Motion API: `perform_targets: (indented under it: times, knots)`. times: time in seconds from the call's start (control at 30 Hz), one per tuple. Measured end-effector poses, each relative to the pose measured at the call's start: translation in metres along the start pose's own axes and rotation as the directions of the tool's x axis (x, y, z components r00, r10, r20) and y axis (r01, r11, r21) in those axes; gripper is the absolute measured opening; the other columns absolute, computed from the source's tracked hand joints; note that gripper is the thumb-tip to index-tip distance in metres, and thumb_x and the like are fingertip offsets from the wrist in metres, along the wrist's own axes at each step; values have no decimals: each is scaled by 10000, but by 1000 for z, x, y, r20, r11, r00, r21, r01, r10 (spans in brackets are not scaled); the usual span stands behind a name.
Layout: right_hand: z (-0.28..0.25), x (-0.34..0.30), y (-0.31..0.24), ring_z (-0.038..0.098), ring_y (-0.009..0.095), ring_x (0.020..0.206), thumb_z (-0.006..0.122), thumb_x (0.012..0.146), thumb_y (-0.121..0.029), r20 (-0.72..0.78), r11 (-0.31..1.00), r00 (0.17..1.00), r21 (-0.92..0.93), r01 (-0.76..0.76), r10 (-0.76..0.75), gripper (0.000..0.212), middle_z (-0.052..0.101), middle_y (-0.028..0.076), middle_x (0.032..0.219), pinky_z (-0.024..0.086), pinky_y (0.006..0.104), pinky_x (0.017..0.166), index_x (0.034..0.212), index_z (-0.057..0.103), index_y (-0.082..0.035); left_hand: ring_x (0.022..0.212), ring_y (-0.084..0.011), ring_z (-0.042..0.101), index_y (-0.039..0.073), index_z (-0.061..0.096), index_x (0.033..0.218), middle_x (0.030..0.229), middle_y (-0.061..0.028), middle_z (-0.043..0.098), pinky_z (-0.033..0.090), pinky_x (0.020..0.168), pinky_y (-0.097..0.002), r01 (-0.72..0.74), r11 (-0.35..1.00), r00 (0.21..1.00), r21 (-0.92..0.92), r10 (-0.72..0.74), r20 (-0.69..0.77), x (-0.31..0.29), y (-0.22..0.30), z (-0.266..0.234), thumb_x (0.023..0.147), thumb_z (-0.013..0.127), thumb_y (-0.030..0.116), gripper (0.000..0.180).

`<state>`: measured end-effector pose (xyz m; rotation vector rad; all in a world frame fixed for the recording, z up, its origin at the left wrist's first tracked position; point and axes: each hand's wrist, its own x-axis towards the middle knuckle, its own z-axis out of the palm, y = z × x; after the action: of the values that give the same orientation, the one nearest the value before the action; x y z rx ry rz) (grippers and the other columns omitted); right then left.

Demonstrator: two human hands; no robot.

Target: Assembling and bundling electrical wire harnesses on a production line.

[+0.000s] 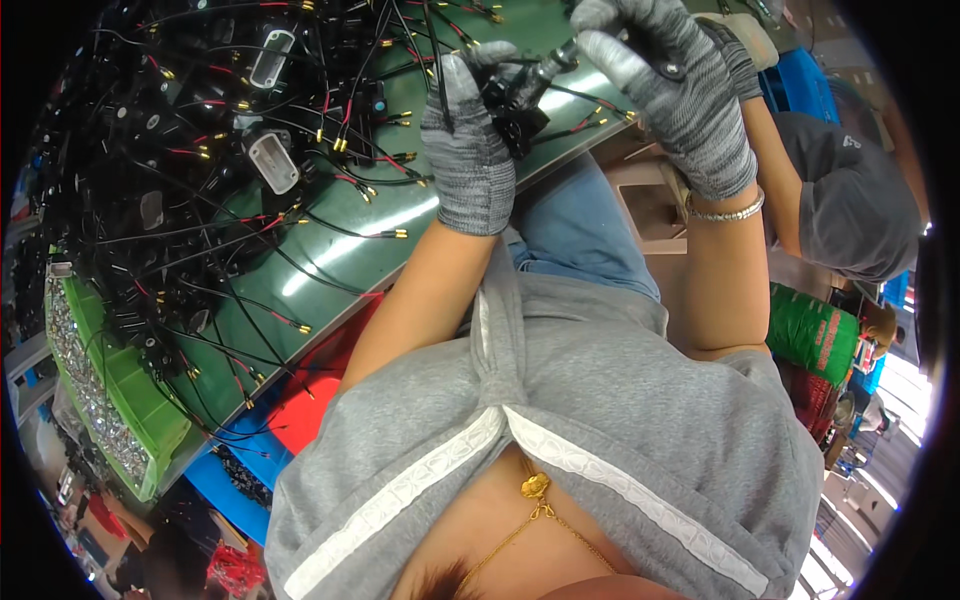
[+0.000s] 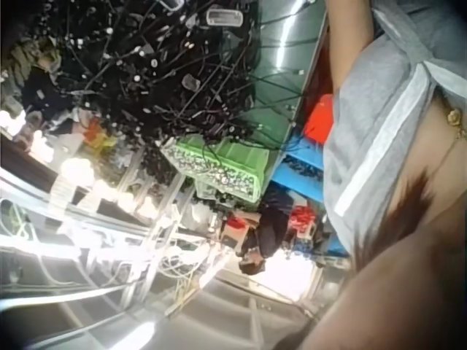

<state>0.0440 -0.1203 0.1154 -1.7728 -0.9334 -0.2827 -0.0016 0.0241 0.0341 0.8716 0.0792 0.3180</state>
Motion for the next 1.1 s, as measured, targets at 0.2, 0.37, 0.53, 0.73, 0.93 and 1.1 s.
perform_targets:
  times: [0.2, 0.37, 0.53, 0.73, 0.93, 1.1]
  knots:
    - [10, -5, 5, 566, 94, 882, 713, 805, 21, 253, 903, 886, 83, -421, 390, 431, 529, 23, 1047, 489, 229, 775, 1184, 525, -60, 769, -164, 646, 3, 624, 1037, 895, -84, 659, 538, 742, -281, -56, 953, 998, 298, 62, -11, 0, 3, -2, 1037, 400, 434, 487]
    - [-11, 17, 26, 565, 149, 946, 641, 805, -10, -157, 882, 978, 469, -45, 134, 596, 544, 72, 1146, 520, 264, 767, 1366, 448, -65, 780, -157, 632, 64, 630, 1077, 913, -65, 637, 449, 555, -232, 42, 999, 999, -2, -42, -34, 7, -6, -12, 929, 466, 649, 626]
    - [-21, 29, 80, 598, 183, 952, 619, 819, -9, -330, 775, 944, 603, 189, 27, 612, 571, 83, 1109, 560, 312, 791, 1395, 423, -73, 752, -202, 634, 88, 581, 1164, 943, -97, 628, 478, 536, -282, 13, 988, 999, -152, -17, -28, 16, -11, -14, 833, 506, 752, 746]
    - [-5, 45, 121, 595, 199, 954, 659, 836, -68, -81, 670, 994, 734, 107, -70, 523, 574, 73, 1090, 532, 343, 815, 1329, 487, -91, 771, -239, 659, 73, 518, 1274, 1008, -122, 617, 557, 653, -352, -44, 999, 998, -10, 45, 45, 9, 0, -14, 879, 618, 535, 616]
    - [1, 56, 127, 576, 191, 995, 716, 852, -183, 40, 568, 978, 818, 87, -207, 553, 563, 74, 1121, 507, 362, 858, 1342, 470, -113, 871, -301, 680, 79, 501, 1263, 1248, -197, 544, 580, 650, -344, 63, 978, 994, -199, -44, 97, 11, -5, -11, 948, 574, 132, 328]
    - [3, 59, 136, 569, 190, 1004, 731, 849, -212, 82, 497, 977, 867, 28, -198, 568, 554, 75, 1137, 507, 359, 855, 1340, 464, -109, 847, -270, 675, 54, 547, 1209, 1237, -184, 550, 566, 573, -309, -45, 994, 977, -102, 65, 204, 15, -12, -18, 958, 579, 228, 308]
